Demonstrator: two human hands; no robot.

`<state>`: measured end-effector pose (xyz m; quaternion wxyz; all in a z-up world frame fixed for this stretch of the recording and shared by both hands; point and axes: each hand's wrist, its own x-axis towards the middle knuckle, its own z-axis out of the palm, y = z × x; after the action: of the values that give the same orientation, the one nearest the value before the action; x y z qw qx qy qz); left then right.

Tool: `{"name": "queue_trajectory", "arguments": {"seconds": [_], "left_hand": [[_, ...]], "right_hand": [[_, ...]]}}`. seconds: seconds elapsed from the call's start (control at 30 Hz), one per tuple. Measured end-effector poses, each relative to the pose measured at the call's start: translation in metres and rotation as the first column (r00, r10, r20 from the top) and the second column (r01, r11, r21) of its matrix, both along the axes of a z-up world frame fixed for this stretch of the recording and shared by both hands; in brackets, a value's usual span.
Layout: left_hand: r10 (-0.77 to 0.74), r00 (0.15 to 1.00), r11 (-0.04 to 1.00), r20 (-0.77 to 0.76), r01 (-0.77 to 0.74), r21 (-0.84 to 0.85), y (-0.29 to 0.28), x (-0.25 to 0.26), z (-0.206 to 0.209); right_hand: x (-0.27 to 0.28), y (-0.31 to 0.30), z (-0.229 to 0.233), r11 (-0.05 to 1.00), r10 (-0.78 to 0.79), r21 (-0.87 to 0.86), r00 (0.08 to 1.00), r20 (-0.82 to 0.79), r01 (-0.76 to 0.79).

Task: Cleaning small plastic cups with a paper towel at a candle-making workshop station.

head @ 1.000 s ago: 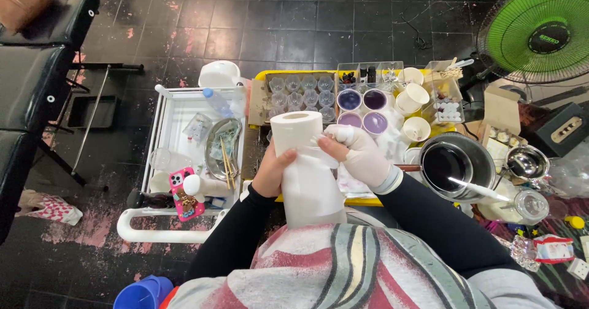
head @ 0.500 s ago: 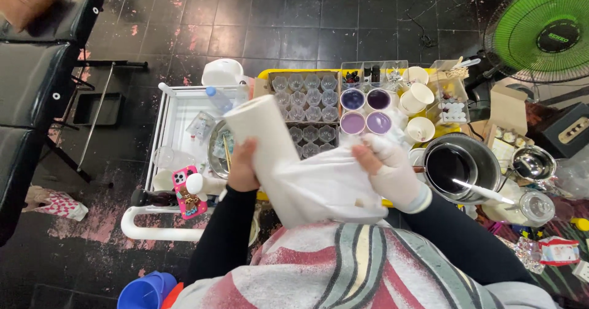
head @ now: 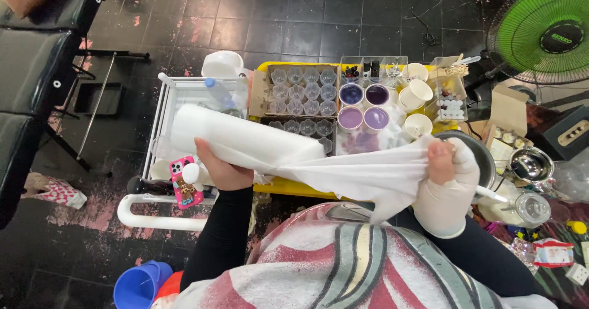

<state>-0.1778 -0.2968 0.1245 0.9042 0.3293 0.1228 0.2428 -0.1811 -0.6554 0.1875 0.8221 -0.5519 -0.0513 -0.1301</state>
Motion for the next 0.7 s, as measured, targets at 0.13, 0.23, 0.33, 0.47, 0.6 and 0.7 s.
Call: {"name": "queue_trajectory", "arguments": {"seconds": [0.13,0.23,0.33,0.47,0.6,0.7], "left_hand": [[0.030,0.998,0.999,0.057,-0.028,-0.037,0.010,-0.007,0.020],[0.045,0.999,0.999,0.029,-0.045,-0.022,0.021,-0.013,0.022],[0.088,0.992,0.996,0.085,-0.088,-0.001,0.030,-0.019,0.010],[0.132,0.990,0.989,0.040,-0.134,0.060,0.022,-0.025,0.007],[0.140,0.990,0.989,0.010,-0.141,0.038,0.008,-0.028,0.016],[0.145,0.988,0.988,0.053,-0.148,0.051,0.001,-0.031,0.013]], "right_hand": [[0.000,-0.012,0.021,0.992,-0.125,-0.005,0.985,0.118,0.127],[0.006,-0.042,0.017,0.907,-0.372,-0.160,0.920,0.128,0.389],[0.016,-0.065,0.028,0.910,-0.369,-0.140,0.916,0.156,0.390],[0.030,-0.092,0.023,0.966,-0.258,0.012,0.962,0.094,0.258],[0.032,-0.094,0.046,0.987,-0.136,-0.080,0.990,0.048,0.139],[0.054,-0.146,-0.009,0.975,0.031,0.218,1.000,-0.001,-0.030]]}}
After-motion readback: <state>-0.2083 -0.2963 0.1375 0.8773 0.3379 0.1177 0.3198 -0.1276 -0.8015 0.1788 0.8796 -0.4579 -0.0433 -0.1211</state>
